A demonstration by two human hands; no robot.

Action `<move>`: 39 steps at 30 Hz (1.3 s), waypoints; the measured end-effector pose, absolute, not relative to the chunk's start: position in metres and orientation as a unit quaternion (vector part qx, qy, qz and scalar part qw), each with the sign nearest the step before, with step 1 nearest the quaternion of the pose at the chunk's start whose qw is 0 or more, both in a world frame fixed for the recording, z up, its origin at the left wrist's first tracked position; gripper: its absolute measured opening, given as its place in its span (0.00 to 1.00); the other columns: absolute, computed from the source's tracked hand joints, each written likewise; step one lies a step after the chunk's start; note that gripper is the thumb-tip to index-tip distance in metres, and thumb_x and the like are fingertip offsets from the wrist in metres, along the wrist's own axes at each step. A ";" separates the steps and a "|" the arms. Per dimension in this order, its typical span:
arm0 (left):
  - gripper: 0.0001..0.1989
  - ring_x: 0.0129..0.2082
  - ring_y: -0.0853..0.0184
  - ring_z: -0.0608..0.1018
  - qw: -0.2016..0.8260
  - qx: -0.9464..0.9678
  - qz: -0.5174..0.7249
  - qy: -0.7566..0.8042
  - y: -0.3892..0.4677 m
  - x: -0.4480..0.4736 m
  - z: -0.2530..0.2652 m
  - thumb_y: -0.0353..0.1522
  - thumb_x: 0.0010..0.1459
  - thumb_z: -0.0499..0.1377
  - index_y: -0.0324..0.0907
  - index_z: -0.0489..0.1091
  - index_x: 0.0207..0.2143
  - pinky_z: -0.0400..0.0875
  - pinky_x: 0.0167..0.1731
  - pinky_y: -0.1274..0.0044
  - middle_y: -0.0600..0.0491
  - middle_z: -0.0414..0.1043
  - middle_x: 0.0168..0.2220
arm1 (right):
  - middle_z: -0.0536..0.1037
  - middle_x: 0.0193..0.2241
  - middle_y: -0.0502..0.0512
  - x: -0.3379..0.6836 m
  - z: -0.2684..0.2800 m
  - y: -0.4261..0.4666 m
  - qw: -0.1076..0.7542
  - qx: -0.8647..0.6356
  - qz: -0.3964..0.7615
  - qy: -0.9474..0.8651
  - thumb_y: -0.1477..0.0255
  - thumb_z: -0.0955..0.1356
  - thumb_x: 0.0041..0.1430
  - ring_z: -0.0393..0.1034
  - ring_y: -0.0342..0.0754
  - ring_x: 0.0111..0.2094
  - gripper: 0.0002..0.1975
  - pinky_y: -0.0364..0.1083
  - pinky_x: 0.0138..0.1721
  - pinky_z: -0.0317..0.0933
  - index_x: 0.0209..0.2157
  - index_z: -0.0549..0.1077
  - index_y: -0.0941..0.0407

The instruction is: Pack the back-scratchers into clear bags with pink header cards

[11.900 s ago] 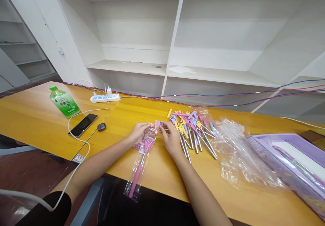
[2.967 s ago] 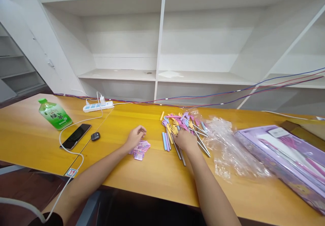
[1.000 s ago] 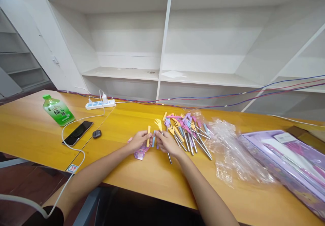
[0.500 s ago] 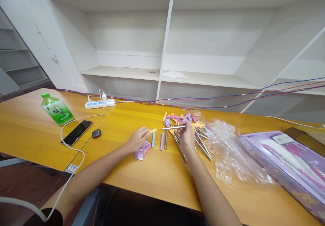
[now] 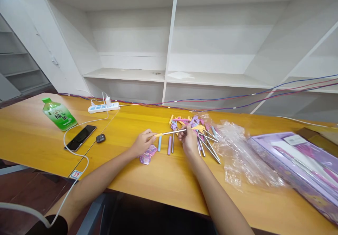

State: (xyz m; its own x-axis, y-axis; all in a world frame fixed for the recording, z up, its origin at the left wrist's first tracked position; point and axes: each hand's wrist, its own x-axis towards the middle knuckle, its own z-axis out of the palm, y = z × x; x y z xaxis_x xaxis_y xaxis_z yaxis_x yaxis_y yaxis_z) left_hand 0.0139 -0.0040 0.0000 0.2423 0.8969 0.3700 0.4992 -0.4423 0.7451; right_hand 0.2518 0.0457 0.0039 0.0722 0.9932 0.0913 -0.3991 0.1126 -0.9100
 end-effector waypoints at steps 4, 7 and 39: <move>0.17 0.36 0.66 0.72 0.221 0.749 0.406 0.475 -0.005 0.013 0.001 0.38 0.69 0.54 0.45 0.80 0.49 0.66 0.38 0.76 0.52 0.68 0.35 | 0.60 0.19 0.44 0.250 0.006 0.044 0.615 -0.371 0.549 -0.428 0.44 0.69 0.59 0.59 0.41 0.20 0.25 0.41 0.20 0.55 0.31 0.67 0.53; 0.16 0.35 0.67 0.72 0.195 0.745 0.417 0.483 -0.007 0.013 0.003 0.37 0.69 0.54 0.44 0.81 0.46 0.65 0.38 0.76 0.52 0.67 0.34 | 0.62 0.20 0.45 0.249 0.007 0.043 0.608 -0.369 0.540 -0.451 0.44 0.69 0.58 0.61 0.42 0.21 0.26 0.42 0.22 0.57 0.30 0.69 0.54; 0.17 0.51 0.59 0.80 0.401 0.427 0.721 0.370 0.011 0.000 -0.001 0.37 0.64 0.48 0.41 0.76 0.39 0.71 0.57 0.65 0.47 0.80 0.44 | 0.61 0.17 0.46 0.293 -0.003 0.060 0.499 -0.556 0.217 -0.628 0.45 0.58 0.68 0.57 0.46 0.24 0.30 0.45 0.29 0.51 0.27 0.69 0.55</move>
State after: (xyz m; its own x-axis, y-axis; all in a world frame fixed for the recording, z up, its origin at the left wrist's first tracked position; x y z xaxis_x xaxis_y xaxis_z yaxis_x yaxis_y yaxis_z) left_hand 0.0004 0.0114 -0.0011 -0.3130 0.8945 0.3192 -0.2618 -0.4043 0.8763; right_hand 0.2929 0.0597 -0.0027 0.1172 0.9153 0.3853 0.4820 0.2867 -0.8279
